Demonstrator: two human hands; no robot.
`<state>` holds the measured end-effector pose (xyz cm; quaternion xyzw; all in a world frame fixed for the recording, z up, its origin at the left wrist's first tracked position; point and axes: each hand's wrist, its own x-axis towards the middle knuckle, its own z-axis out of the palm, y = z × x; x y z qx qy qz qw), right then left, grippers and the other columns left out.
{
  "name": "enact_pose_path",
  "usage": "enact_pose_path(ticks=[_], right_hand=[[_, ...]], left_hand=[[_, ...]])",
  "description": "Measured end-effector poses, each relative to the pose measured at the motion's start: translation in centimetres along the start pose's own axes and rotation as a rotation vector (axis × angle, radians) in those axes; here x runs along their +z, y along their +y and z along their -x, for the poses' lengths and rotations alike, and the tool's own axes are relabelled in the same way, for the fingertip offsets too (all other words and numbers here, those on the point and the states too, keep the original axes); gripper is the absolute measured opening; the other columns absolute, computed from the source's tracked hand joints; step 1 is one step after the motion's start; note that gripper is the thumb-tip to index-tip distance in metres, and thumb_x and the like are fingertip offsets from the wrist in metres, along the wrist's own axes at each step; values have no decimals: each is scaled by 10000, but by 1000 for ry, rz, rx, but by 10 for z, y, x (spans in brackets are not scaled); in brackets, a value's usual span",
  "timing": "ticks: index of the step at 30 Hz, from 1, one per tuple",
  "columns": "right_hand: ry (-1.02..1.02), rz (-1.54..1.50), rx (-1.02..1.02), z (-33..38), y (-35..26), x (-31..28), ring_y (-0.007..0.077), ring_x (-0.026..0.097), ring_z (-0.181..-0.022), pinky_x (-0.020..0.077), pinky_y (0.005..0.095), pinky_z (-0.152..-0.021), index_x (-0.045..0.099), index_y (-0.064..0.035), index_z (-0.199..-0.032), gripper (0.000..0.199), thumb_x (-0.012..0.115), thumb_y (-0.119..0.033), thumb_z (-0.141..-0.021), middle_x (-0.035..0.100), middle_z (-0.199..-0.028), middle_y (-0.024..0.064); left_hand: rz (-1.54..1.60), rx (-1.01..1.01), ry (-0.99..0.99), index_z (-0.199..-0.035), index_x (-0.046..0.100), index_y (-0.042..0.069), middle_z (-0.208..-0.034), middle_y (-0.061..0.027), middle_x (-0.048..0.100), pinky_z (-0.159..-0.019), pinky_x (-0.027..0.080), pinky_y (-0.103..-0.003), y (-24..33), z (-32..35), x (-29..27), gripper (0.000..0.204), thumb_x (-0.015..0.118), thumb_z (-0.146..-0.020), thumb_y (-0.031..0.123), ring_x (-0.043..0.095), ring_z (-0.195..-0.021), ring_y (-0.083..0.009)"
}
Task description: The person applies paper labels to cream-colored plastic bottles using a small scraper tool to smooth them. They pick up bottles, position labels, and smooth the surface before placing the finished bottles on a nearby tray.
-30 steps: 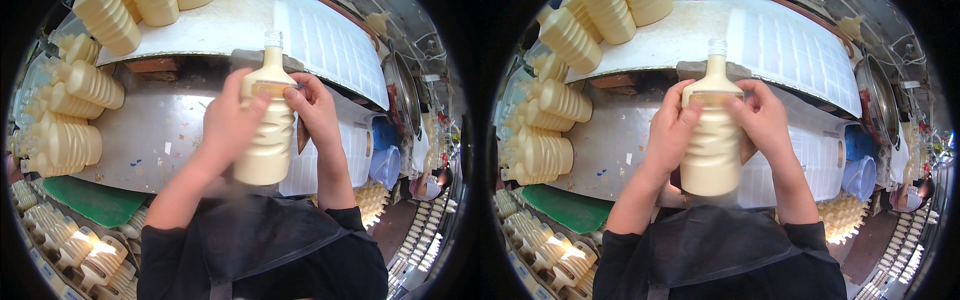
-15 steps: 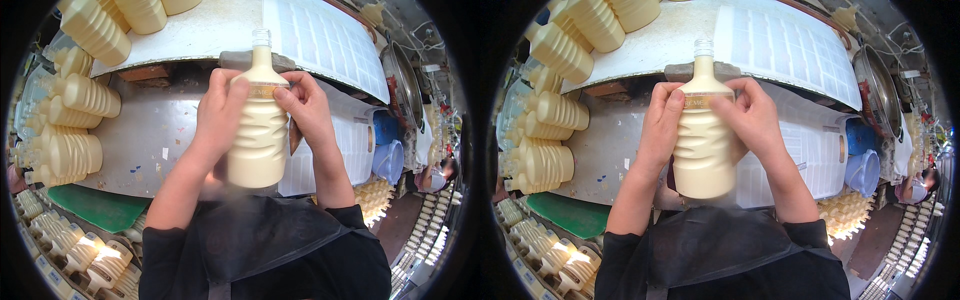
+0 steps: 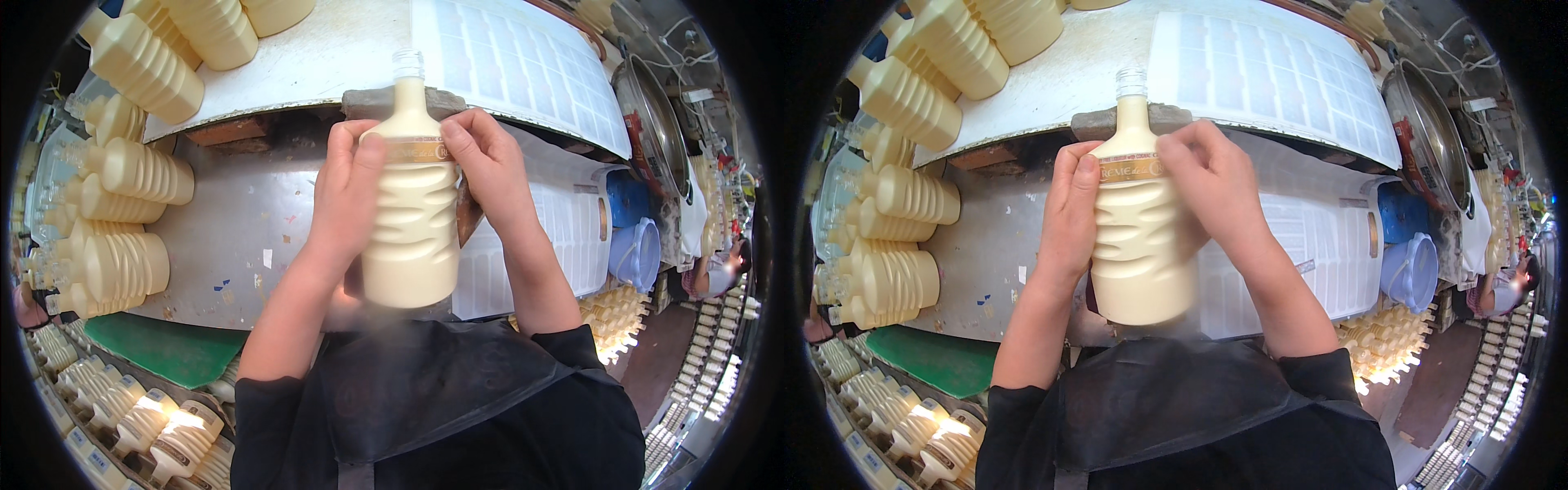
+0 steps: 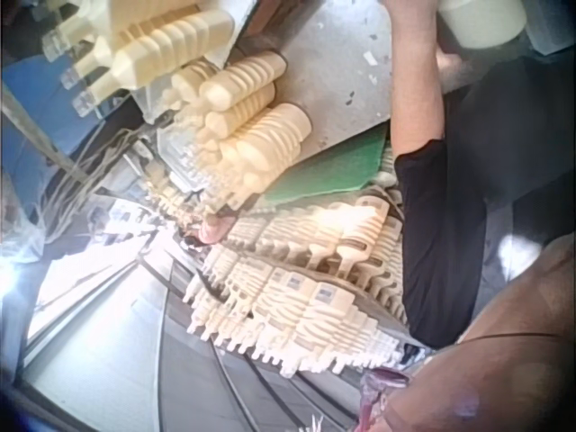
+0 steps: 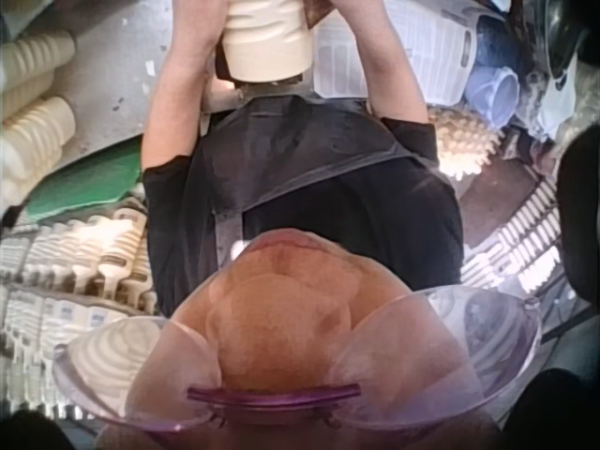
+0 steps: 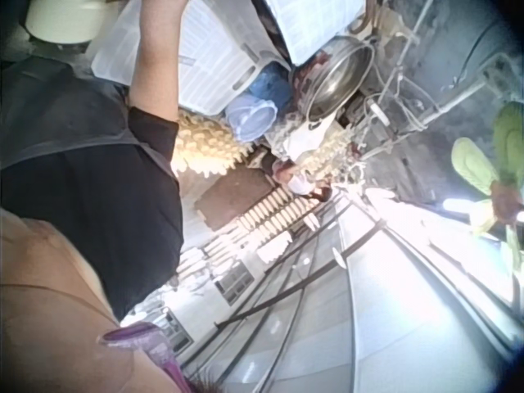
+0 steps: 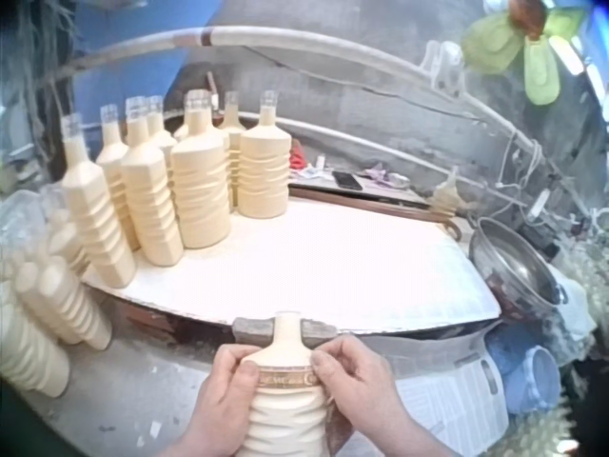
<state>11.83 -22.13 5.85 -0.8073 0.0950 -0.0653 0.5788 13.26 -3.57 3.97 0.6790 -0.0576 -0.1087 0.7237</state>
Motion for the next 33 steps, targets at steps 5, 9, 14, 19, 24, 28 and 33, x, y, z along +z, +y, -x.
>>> enact_pose_path(ticks=[5, 9, 14, 19, 24, 28, 33], right_hand=[[-78, -198, 271, -9, -4, -31, 52, 521, -748, 424, 200, -705, 735, -25, -1080, 511, 383, -396, -1102, 599, -818, -44], [-45, -497, 163, 0, -3, -43, 103, 622, -917, 502, 253, -816, 677, -14, -1192, 289, 629, -230, -1005, 682, -1040, 23], [31, -300, 73, 11, 5, -25, 94, 644, -989, 527, 261, -869, 646, 11, -1226, 306, 711, -74, -939, 709, -1088, 43], [194, 192, -502, 37, -10, -15, 142, 699, -865, 561, 295, -782, 709, -9, -1083, 229, 750, 15, -860, 748, -1047, 97], [135, 455, -1054, 37, -29, -4, 267, 737, -806, 568, 359, -696, 744, -42, -963, 279, 730, 1, -687, 757, -906, 95], [102, 632, -1128, 31, -45, 3, 248, 723, -850, 550, 359, -715, 728, -49, -982, 297, 718, -67, -685, 734, -944, 84], [-94, 652, -1087, 47, -62, 10, 248, 727, -884, 556, 363, -738, 740, -50, -983, 275, 718, -54, -708, 734, -967, 80]], left_hand=[[238, -61, -4, -1324, 497, 36, -1205, -89, 606, -979, 482, -305, 1, 2, 4, 441, 354, -1132, 405, 580, -1102, -132], [226, -101, -29, -1330, 483, 46, -1195, -86, 597, -976, 469, -301, 2, 3, 5, 473, 384, -1116, 457, 564, -1096, -134], [280, -134, -16, -1348, 479, 50, -1213, -88, 600, -986, 469, -307, 4, 5, 5, 474, 380, -1119, 453, 568, -1110, -136], [505, -226, -6, -1362, 500, 49, -1240, -100, 625, -1002, 498, -345, 4, 4, 8, 478, 301, -1139, 423, 611, -1126, -170], [620, -268, 17, -1350, 528, 60, -1237, -108, 639, -992, 522, -369, 7, 7, 11, 515, 272, -1137, 454, 631, -1116, -192], [669, -297, 45, -1356, 531, 72, -1250, -112, 638, -1013, 506, -375, 9, 8, 13, 522, 265, -1135, 463, 623, -1141, -203], [657, -317, 43, -1356, 535, 75, -1268, -120, 636, -1033, 491, -390, 10, 6, 10, 535, 244, -1135, 466, 612, -1174, -217]])
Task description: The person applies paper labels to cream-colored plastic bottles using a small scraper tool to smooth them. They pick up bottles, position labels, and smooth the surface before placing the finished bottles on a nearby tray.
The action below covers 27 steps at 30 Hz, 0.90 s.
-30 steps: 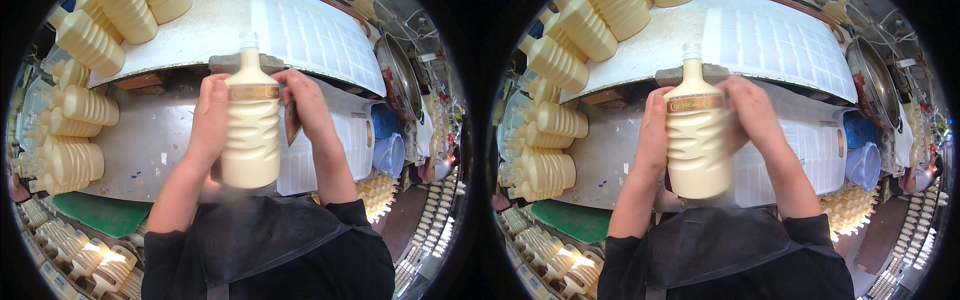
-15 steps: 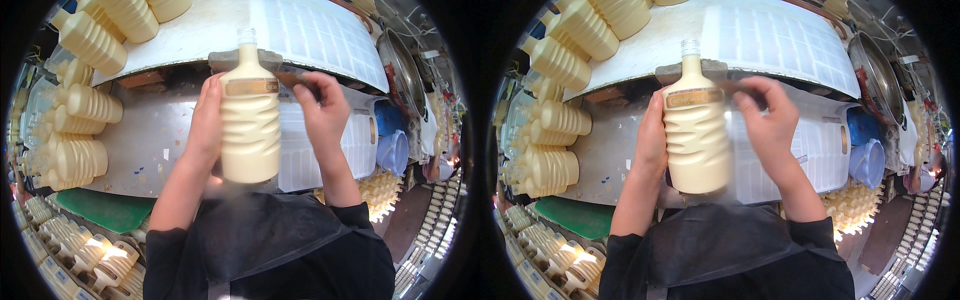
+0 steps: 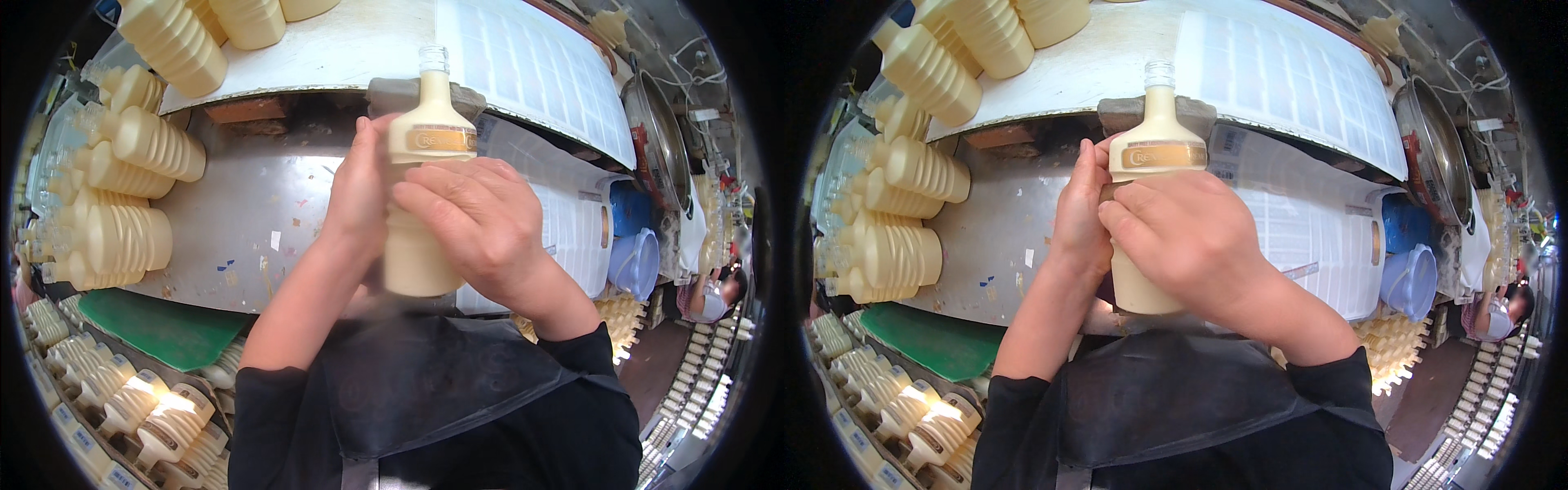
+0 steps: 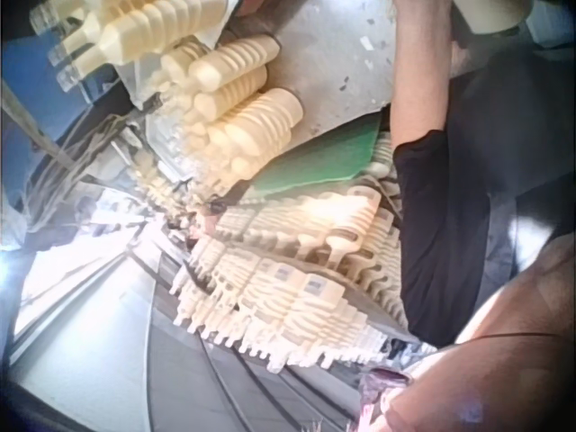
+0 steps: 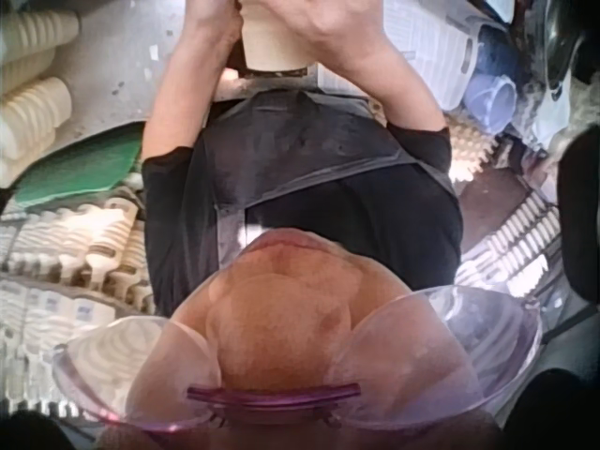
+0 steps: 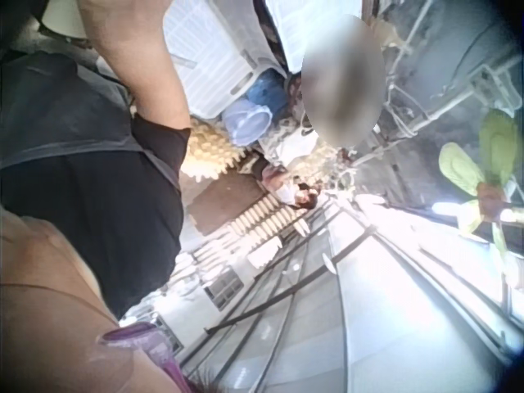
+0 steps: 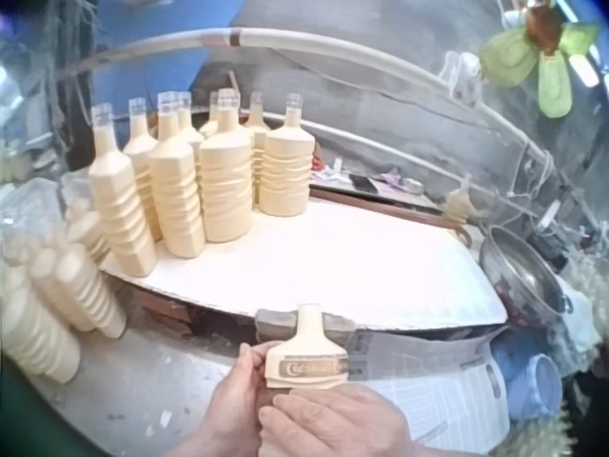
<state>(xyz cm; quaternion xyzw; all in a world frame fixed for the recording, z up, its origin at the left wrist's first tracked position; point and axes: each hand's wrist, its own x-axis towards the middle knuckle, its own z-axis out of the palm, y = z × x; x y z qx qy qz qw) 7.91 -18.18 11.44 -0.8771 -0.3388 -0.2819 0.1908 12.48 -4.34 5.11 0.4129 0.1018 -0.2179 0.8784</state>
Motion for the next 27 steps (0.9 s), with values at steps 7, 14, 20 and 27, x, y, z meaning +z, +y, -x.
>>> enact_pose_path(ticks=[7, 14, 20, 27], right_hand=[[52, 118, 87, 8, 14, -2, 268, 706, -851, 546, 351, -743, 726, -40, -1023, 262, 717, -45, -760, 717, -963, 86], [37, -598, 1035, 23, 40, -17, 45, 569, -751, 439, 218, -644, 698, -20, -1106, 246, 545, -196, -1028, 621, -860, -11], [-260, -366, 1034, 21, 61, 14, 352, 731, -851, 551, 416, -767, 731, 43, -1021, 733, 615, -660, -848, 730, -879, 240], [-213, -652, 1020, 17, 71, 21, 130, 640, -567, 487, 259, -492, 711, 49, -1144, 616, 689, -517, -902, 715, -858, 94]], left_hand=[[74, 2, -69, -1351, 533, 68, -1223, -91, 645, -981, 511, -360, -3, -1, -3, 482, 314, -1129, 435, 627, -1131, -187], [-364, 243, -1, -1374, 540, 64, -1187, -57, 651, -909, 513, -304, 4, 1, -6, 440, 377, -1127, 389, 614, -1020, -110], [-703, 332, 7, -1308, 502, 43, -1162, -110, 621, -935, 481, -315, 9, -4, 7, 426, 466, -1090, 407, 586, -1048, -160], [-791, 270, 25, -1332, 446, 59, -1188, -97, 583, -945, 468, -294, 8, 0, 15, 377, 524, -1086, 334, 545, -1070, -135]])
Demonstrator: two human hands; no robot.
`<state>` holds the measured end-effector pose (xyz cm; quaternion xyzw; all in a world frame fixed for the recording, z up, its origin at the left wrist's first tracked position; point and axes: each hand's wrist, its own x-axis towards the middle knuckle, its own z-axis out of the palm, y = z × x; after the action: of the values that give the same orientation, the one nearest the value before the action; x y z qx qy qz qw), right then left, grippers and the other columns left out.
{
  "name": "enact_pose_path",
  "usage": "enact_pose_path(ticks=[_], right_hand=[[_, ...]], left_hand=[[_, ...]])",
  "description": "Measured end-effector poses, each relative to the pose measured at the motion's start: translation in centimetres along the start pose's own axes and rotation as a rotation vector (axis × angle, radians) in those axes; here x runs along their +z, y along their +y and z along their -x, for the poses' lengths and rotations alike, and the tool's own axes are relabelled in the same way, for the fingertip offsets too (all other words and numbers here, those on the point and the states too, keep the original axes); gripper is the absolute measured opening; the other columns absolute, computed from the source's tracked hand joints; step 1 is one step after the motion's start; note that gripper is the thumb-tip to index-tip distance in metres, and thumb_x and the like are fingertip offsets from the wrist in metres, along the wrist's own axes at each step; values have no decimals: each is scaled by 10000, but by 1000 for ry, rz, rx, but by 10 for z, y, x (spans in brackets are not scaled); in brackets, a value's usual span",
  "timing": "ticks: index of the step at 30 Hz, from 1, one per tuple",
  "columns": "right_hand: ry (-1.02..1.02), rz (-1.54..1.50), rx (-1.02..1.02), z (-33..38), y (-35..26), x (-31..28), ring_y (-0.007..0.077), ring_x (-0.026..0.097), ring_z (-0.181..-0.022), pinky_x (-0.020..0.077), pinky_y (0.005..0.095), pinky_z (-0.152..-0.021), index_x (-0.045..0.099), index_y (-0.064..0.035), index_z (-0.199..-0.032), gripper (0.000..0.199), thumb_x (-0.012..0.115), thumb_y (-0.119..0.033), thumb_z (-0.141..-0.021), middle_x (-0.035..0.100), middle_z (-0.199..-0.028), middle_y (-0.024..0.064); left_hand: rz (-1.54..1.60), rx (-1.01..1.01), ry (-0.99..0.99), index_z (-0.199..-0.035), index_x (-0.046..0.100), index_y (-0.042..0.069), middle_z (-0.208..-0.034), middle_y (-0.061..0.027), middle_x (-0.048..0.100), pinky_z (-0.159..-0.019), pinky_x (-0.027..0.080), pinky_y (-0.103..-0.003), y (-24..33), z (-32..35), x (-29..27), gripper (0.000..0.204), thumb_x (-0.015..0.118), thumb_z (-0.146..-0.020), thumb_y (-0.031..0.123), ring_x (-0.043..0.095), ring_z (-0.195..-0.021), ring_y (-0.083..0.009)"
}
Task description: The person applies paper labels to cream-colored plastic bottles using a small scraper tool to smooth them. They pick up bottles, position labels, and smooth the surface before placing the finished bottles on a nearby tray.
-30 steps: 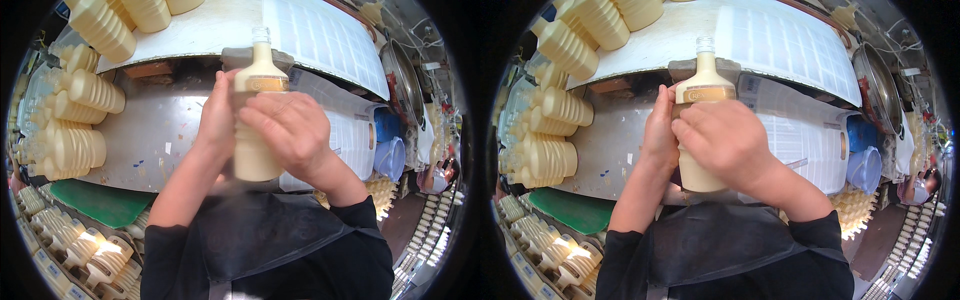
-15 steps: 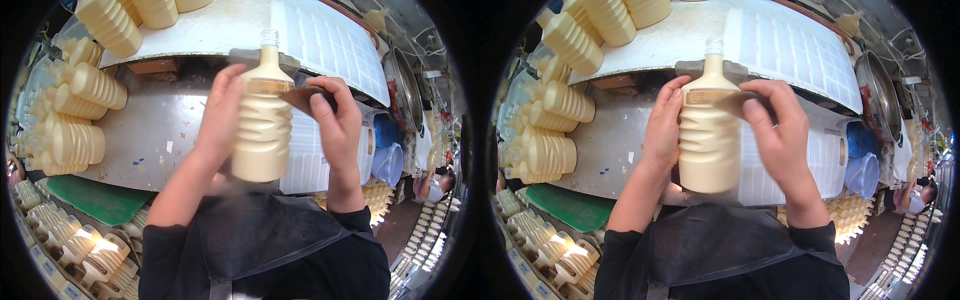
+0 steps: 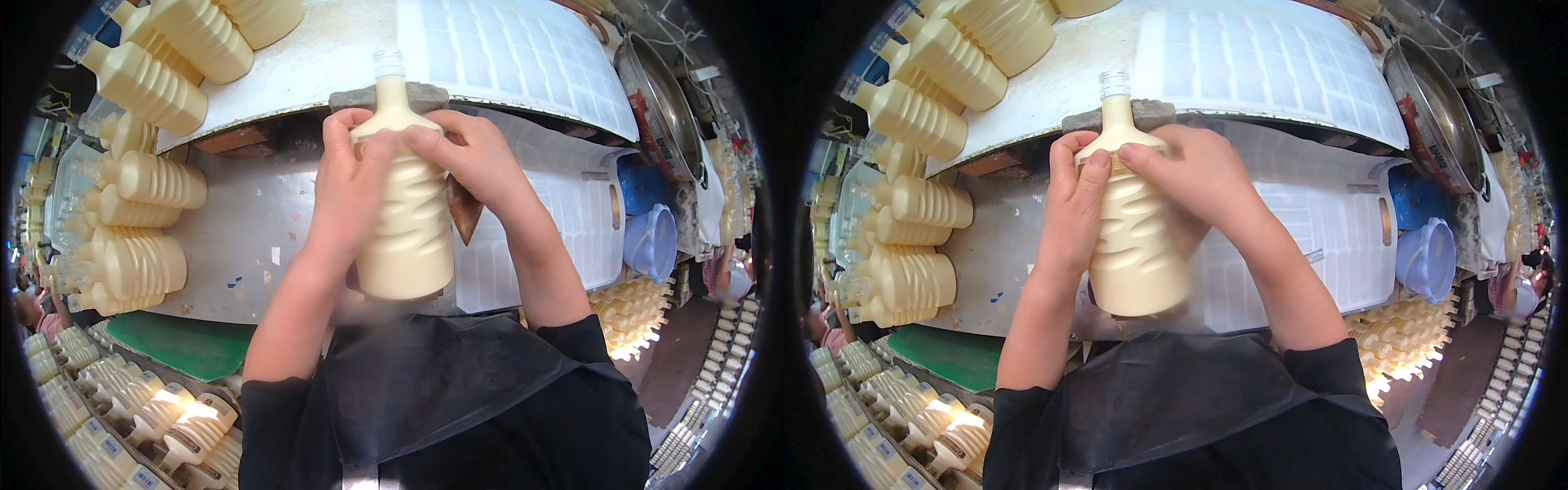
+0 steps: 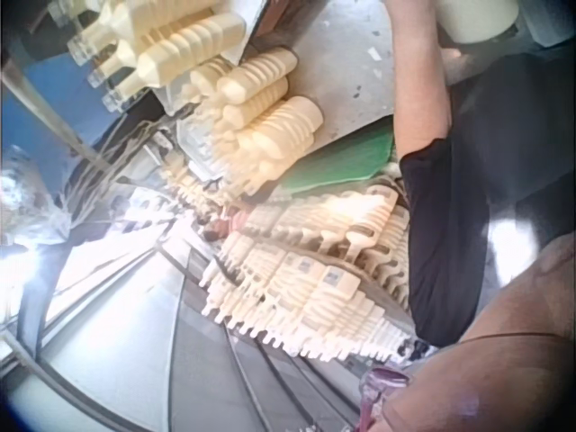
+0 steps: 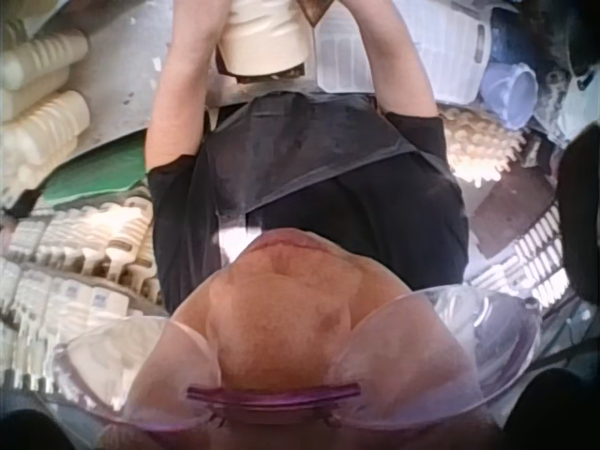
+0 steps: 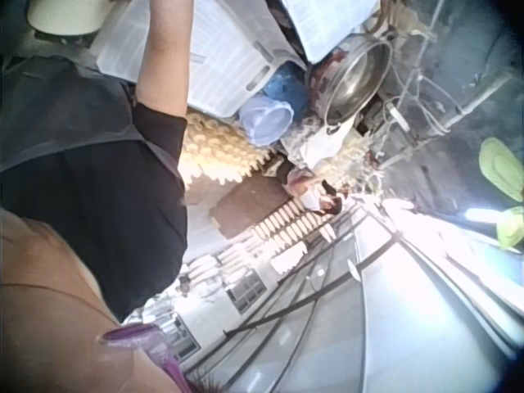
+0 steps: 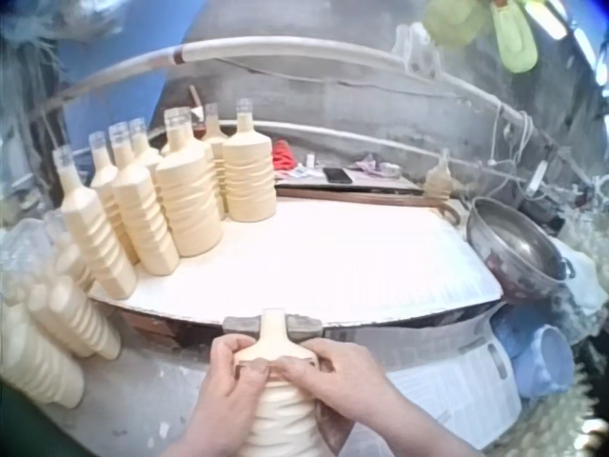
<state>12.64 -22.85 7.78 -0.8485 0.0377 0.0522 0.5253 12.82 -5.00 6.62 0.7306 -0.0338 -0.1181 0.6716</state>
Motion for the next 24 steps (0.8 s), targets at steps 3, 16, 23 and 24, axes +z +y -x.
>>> enact_pose_path(ticks=[3, 16, 23, 24], right_hand=[[-70, -223, 46, 5, 11, -2, 99, 631, -607, 480, 249, -498, 686, 48, -1212, 597, 693, -475, -924, 708, -892, 59], [-59, 59, 116, 0, 7, -6, 230, 721, -895, 542, 362, -813, 757, 16, -1036, 562, 653, -525, -924, 761, -967, 166], [-51, -342, -72, 3, 28, 6, 202, 710, -980, 536, 334, -875, 718, -10, -1217, 516, 645, -449, -956, 762, -1071, 139], [-55, -393, -64, 3, 29, 5, 190, 704, -999, 532, 326, -887, 708, -11, -1242, 507, 640, -430, -965, 760, -1093, 135]], left_hand=[[59, -8, -19, -1337, 441, 63, -1193, -98, 581, -942, 473, -294, -4, -1, 0, 365, 513, -1093, 324, 545, -1072, -130], [-16, -29, 13, -1264, 494, -7, -1147, -163, 613, -893, 509, -337, -8, -15, -7, 458, 613, -1017, 360, 610, -992, -186], [151, 1, 41, -1296, 465, 1, -1211, -143, 589, -914, 503, -300, -10, -10, 4, 442, 627, -1020, 305, 589, -1034, -162], [185, 10, 26, -1308, 459, 5, -1223, -141, 585, -923, 499, -298, -12, -11, 3, 437, 621, -1026, 297, 582, -1057, -160]])
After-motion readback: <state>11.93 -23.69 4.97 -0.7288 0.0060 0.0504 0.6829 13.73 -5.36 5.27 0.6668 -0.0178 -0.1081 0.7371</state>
